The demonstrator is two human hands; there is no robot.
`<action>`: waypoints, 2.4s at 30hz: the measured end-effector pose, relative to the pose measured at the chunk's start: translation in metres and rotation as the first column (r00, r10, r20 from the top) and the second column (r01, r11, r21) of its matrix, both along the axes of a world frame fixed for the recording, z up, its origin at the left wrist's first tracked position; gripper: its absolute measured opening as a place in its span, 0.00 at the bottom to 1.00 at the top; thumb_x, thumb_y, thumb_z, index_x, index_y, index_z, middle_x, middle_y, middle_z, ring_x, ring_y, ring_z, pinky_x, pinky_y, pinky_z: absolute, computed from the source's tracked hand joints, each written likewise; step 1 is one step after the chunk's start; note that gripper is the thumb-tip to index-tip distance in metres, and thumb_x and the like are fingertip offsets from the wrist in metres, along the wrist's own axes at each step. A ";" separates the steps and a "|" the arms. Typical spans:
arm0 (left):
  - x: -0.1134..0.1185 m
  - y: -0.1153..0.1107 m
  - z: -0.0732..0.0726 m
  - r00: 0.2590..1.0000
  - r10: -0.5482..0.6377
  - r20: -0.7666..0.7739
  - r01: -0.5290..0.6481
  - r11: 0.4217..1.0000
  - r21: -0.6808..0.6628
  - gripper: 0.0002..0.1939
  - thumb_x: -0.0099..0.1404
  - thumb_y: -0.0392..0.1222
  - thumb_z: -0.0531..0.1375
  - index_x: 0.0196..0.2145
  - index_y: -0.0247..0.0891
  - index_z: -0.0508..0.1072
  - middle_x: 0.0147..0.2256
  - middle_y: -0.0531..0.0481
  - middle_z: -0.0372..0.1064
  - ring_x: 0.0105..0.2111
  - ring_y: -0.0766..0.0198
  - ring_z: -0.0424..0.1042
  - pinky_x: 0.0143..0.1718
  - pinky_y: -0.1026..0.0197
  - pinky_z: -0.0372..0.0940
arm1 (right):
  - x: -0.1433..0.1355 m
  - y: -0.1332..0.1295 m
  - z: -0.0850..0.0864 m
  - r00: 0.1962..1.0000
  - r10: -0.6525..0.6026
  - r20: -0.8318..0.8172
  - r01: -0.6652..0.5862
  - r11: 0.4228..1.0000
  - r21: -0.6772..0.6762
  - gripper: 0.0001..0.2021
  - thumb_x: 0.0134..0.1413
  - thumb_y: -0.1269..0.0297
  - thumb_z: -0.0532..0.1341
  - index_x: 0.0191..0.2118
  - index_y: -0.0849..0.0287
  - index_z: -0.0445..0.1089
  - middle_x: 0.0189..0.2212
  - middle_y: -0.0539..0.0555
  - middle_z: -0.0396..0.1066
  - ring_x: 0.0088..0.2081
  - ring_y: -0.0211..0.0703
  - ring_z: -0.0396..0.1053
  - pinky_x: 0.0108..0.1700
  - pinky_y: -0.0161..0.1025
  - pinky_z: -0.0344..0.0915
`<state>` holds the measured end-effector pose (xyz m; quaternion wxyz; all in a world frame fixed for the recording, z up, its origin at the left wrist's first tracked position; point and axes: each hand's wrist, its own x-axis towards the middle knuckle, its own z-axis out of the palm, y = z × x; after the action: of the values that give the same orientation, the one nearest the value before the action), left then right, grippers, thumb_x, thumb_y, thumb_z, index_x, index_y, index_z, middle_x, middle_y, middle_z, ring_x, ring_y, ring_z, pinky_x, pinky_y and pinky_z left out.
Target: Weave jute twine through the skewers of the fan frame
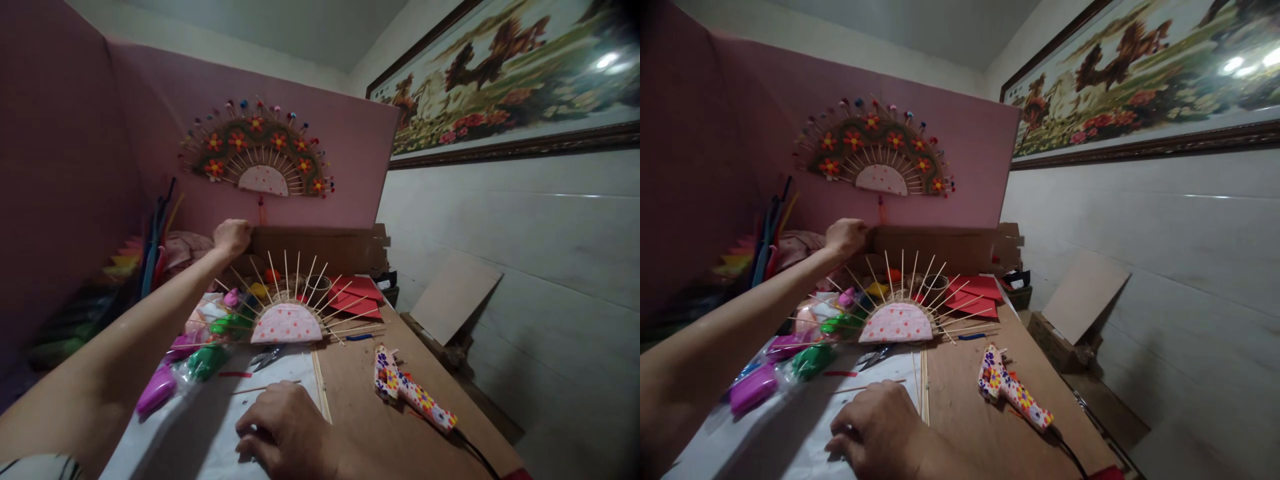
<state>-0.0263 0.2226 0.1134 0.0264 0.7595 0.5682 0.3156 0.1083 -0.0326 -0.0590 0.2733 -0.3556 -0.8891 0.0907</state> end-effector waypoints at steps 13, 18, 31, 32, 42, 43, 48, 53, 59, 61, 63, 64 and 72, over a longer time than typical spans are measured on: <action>0.080 -0.013 0.002 0.939 -0.161 -0.302 0.216 0.964 0.157 0.09 0.54 0.45 0.59 0.30 0.43 0.78 0.38 0.47 0.76 0.45 0.53 0.68 0.48 0.56 0.56 | 0.003 0.000 0.004 0.988 -0.036 0.149 0.027 0.997 0.066 0.09 0.51 0.59 0.60 0.36 0.55 0.73 0.28 0.50 0.74 0.31 0.41 0.68 0.33 0.36 0.57; 0.046 -0.007 0.016 0.975 0.070 -0.210 -0.031 0.982 0.186 0.20 0.60 0.53 0.51 0.36 0.39 0.76 0.42 0.40 0.73 0.45 0.48 0.68 0.44 0.52 0.59 | 0.005 -0.002 0.006 0.998 -0.002 0.056 -0.001 0.999 0.048 0.08 0.52 0.58 0.61 0.35 0.56 0.71 0.30 0.49 0.75 0.33 0.39 0.69 0.35 0.34 0.57; -0.017 -0.014 0.008 0.983 0.126 -0.133 -0.111 0.987 0.114 0.15 0.55 0.42 0.56 0.37 0.35 0.77 0.37 0.42 0.75 0.39 0.54 0.72 0.36 0.61 0.63 | 0.002 -0.002 0.004 0.999 0.008 -0.032 -0.007 1.000 0.028 0.06 0.51 0.61 0.62 0.32 0.56 0.72 0.28 0.49 0.75 0.32 0.37 0.69 0.36 0.33 0.58; -0.009 -0.017 0.005 0.987 0.080 -0.141 -0.061 0.989 0.135 0.16 0.56 0.43 0.55 0.38 0.36 0.76 0.38 0.43 0.75 0.39 0.55 0.72 0.37 0.61 0.63 | 0.002 -0.002 0.004 1.000 0.006 -0.025 -0.005 0.999 0.035 0.06 0.51 0.61 0.62 0.32 0.56 0.72 0.28 0.49 0.75 0.32 0.37 0.69 0.35 0.33 0.58; 0.057 -0.083 -0.054 0.902 -0.329 -0.279 0.385 0.906 0.175 0.12 0.59 0.41 0.56 0.37 0.37 0.76 0.37 0.45 0.73 0.39 0.58 0.68 0.42 0.58 0.61 | 0.004 -0.004 0.009 0.996 -0.033 0.083 0.030 0.999 0.044 0.10 0.52 0.56 0.60 0.36 0.55 0.72 0.30 0.50 0.75 0.33 0.41 0.70 0.35 0.36 0.59; 0.057 -0.092 -0.060 0.879 -0.369 -0.302 0.428 0.890 0.157 0.12 0.58 0.42 0.56 0.37 0.38 0.76 0.38 0.46 0.72 0.40 0.58 0.67 0.43 0.58 0.61 | 0.005 -0.004 0.009 0.995 -0.040 0.090 0.037 0.999 0.038 0.10 0.52 0.56 0.60 0.36 0.54 0.72 0.30 0.51 0.75 0.33 0.42 0.70 0.35 0.36 0.59; 0.051 -0.133 -0.078 0.774 -0.445 -0.450 0.522 0.851 0.055 0.27 0.49 0.45 0.64 0.48 0.42 0.70 0.48 0.43 0.67 0.47 0.49 0.62 0.42 0.50 0.60 | 0.006 -0.003 0.010 0.994 -0.033 0.104 0.031 0.999 0.025 0.10 0.52 0.61 0.59 0.39 0.53 0.73 0.32 0.51 0.76 0.35 0.42 0.72 0.36 0.36 0.61; 0.045 -0.153 -0.090 0.743 -0.400 -0.536 0.460 0.887 -0.023 0.31 0.51 0.42 0.61 0.55 0.44 0.63 0.53 0.41 0.62 0.49 0.47 0.59 0.40 0.50 0.60 | 0.004 -0.001 0.008 0.992 -0.044 0.115 0.038 0.997 0.060 0.10 0.52 0.59 0.59 0.39 0.54 0.74 0.31 0.52 0.76 0.34 0.43 0.72 0.35 0.37 0.62; 0.052 -0.153 -0.100 0.721 -0.377 -0.581 0.478 0.878 0.023 0.31 0.51 0.39 0.58 0.54 0.46 0.62 0.53 0.41 0.60 0.51 0.46 0.58 0.40 0.48 0.59 | 0.004 -0.002 0.009 0.988 -0.068 0.139 0.059 0.996 0.068 0.10 0.52 0.60 0.59 0.39 0.53 0.74 0.31 0.52 0.76 0.33 0.43 0.73 0.34 0.36 0.61; 0.056 -0.152 -0.104 0.721 -0.384 -0.577 0.487 0.873 0.028 0.30 0.52 0.39 0.57 0.55 0.46 0.62 0.54 0.40 0.59 0.52 0.46 0.57 0.40 0.48 0.59 | 0.005 -0.002 0.009 0.986 -0.073 0.148 0.063 0.996 0.068 0.11 0.52 0.59 0.58 0.39 0.53 0.74 0.30 0.52 0.76 0.33 0.43 0.73 0.33 0.36 0.61; 0.059 -0.152 -0.106 0.729 -0.374 -0.573 0.478 0.878 0.035 0.30 0.52 0.38 0.57 0.54 0.47 0.62 0.54 0.40 0.59 0.52 0.46 0.57 0.40 0.48 0.60 | 0.005 -0.002 0.009 0.987 -0.071 0.143 0.063 0.996 0.060 0.11 0.52 0.59 0.58 0.40 0.53 0.74 0.30 0.52 0.77 0.33 0.43 0.72 0.33 0.37 0.61; 0.060 -0.153 -0.107 0.732 -0.363 -0.576 0.469 0.883 0.039 0.30 0.52 0.38 0.57 0.55 0.47 0.61 0.54 0.40 0.58 0.52 0.46 0.57 0.40 0.48 0.59 | 0.005 -0.002 0.009 0.989 -0.066 0.135 0.059 0.997 0.050 0.11 0.52 0.60 0.58 0.40 0.53 0.74 0.31 0.52 0.77 0.33 0.43 0.72 0.33 0.37 0.62; 0.068 -0.170 -0.109 0.735 -0.312 -0.602 0.469 0.876 0.118 0.29 0.55 0.41 0.55 0.55 0.47 0.61 0.56 0.39 0.57 0.51 0.44 0.57 0.41 0.44 0.56 | 0.006 -0.006 0.014 0.993 -0.046 0.108 0.048 0.999 -0.017 0.11 0.49 0.65 0.59 0.39 0.54 0.74 0.32 0.54 0.77 0.34 0.44 0.72 0.35 0.36 0.62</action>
<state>0.0415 0.0527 0.0043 -0.1774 0.9175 0.3292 0.1354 0.1141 -0.0384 -0.0449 0.2234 -0.3837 -0.8930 0.0735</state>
